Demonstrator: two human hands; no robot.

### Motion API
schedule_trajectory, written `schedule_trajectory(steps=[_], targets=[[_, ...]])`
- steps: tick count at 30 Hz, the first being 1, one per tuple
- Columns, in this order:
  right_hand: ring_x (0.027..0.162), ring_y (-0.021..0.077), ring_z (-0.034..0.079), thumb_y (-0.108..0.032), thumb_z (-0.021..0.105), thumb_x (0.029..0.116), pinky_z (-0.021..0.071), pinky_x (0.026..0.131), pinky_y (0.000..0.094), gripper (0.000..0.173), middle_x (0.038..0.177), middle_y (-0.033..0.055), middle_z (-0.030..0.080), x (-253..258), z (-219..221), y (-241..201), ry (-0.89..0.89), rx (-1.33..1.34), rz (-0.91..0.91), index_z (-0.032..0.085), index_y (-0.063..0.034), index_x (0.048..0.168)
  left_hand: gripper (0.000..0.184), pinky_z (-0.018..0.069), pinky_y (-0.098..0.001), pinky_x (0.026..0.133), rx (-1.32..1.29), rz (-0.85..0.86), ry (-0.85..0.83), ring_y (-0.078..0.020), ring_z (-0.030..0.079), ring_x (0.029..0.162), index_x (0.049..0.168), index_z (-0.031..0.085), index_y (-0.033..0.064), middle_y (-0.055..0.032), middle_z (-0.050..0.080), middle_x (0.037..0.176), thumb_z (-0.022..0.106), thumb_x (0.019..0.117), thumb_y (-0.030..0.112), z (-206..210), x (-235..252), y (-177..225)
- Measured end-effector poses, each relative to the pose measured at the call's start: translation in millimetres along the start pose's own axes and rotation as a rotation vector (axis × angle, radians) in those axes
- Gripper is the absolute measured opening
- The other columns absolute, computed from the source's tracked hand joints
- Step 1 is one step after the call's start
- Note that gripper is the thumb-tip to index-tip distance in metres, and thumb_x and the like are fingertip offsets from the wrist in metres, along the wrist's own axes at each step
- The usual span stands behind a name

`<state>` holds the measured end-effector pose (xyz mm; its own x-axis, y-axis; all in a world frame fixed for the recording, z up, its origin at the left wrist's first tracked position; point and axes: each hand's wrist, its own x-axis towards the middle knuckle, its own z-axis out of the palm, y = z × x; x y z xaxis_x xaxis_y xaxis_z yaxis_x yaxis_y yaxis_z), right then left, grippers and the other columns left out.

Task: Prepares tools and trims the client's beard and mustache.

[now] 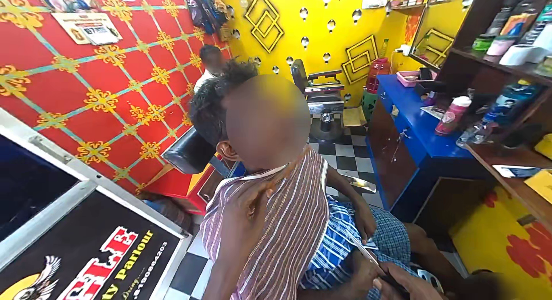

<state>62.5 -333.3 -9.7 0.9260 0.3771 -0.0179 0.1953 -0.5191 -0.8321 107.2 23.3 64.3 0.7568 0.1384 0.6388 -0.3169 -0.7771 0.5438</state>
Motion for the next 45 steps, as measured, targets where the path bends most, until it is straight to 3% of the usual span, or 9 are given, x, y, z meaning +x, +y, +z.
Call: schedule_trajectory(steps=[6,12,15,18,23,25,29,41,45], targets=[[0.076,0.0255,0.069,-0.027,0.063,0.1028,0.0577,0.072,0.0472,0.031,0.090,0.0135,0.072,19,-5,8,0.032,0.053,0.006,0.067,0.0008,0.116,0.023,0.0550,-0.0198,0.069,0.011,0.015,0.295,-0.0026,0.063,0.077,0.112,0.070,0.0032,-0.0008,0.069,0.093,0.059,0.0991,0.019,-1,12,0],[0.077,0.0236,0.066,-0.029,0.065,0.1015,0.0551,0.072,0.0449,0.035,0.094,0.0143,0.070,39,-2,7,-0.048,0.103,-0.010,0.067,0.0006,0.120,0.021,0.0549,-0.0188,0.066,-0.077,-0.121,0.176,-0.0021,0.064,0.073,0.110,0.073,0.0079,0.0024,0.071,0.091,0.061,0.0990,0.022,1,6,-6],[0.072,0.0214,0.065,-0.032,0.065,0.1013,0.0551,0.067,0.0426,0.037,0.089,0.0119,0.069,48,1,2,-0.062,0.157,-0.002,0.066,-0.0007,0.122,0.022,0.0596,-0.0212,0.074,-0.085,-0.078,0.026,-0.0031,0.069,0.083,0.111,0.075,0.0105,0.0027,0.073,0.099,0.062,0.1002,0.023,-2,3,-5],[0.069,0.0179,0.060,-0.035,0.065,0.1004,0.0518,0.063,0.0396,0.046,0.087,0.0084,0.065,62,6,-6,-0.024,0.273,-0.023,0.059,0.0008,0.129,0.021,0.0578,-0.0200,0.072,-0.078,0.005,0.179,-0.0030,0.066,0.080,0.110,0.072,0.0054,0.0005,0.072,0.097,0.060,0.1005,0.019,-3,3,-1],[0.101,0.0237,0.071,-0.018,0.075,0.0936,0.0626,0.087,0.0411,0.060,0.117,0.0113,0.066,89,14,-46,-0.180,0.617,-0.109,0.041,0.0044,0.138,0.022,0.0550,-0.0173,0.069,0.039,-0.033,0.268,-0.0011,0.064,0.076,0.108,0.073,0.0056,0.0004,0.071,0.092,0.061,0.0989,0.021,-6,5,-8],[0.106,0.0278,0.071,-0.006,0.076,0.0893,0.0632,0.091,0.0439,0.060,0.123,0.0141,0.064,100,18,-62,-0.276,0.657,-0.119,0.043,0.0038,0.139,0.021,0.0555,-0.0183,0.070,0.023,-0.048,0.237,-0.0019,0.064,0.076,0.107,0.073,0.0073,0.0007,0.071,0.093,0.061,0.0998,0.022,-4,1,-10],[0.091,0.0225,0.075,0.000,0.074,0.0888,0.0658,0.080,0.0397,0.037,0.111,0.0080,0.073,127,34,-84,-0.246,0.548,-0.144,0.060,-0.0019,0.123,0.022,0.0574,-0.0214,0.071,0.044,-0.027,0.203,-0.0047,0.066,0.080,0.109,0.075,0.0085,-0.0009,0.072,0.097,0.061,0.0998,0.023,0,-10,-13],[0.091,0.0090,0.073,-0.013,0.078,0.0876,0.0634,0.082,0.0274,0.036,0.110,0.0003,0.073,175,77,-144,-0.085,0.255,-0.208,0.067,-0.0079,0.121,0.017,0.0542,-0.0180,0.071,-0.078,-0.202,0.375,-0.0013,0.061,0.075,0.104,0.066,-0.0086,-0.0053,0.066,0.087,0.062,0.0983,0.007,-33,-109,-20],[0.092,0.0086,0.073,-0.011,0.074,0.0898,0.0619,0.083,0.0270,0.031,0.109,0.0004,0.074,180,80,-147,-0.107,0.227,-0.181,0.067,-0.0083,0.120,0.020,0.0563,-0.0251,0.071,-0.019,-0.323,0.425,-0.0098,0.064,0.075,0.104,0.067,-0.0109,-0.0119,0.067,0.087,0.063,0.1003,0.008,-40,-148,-33]])
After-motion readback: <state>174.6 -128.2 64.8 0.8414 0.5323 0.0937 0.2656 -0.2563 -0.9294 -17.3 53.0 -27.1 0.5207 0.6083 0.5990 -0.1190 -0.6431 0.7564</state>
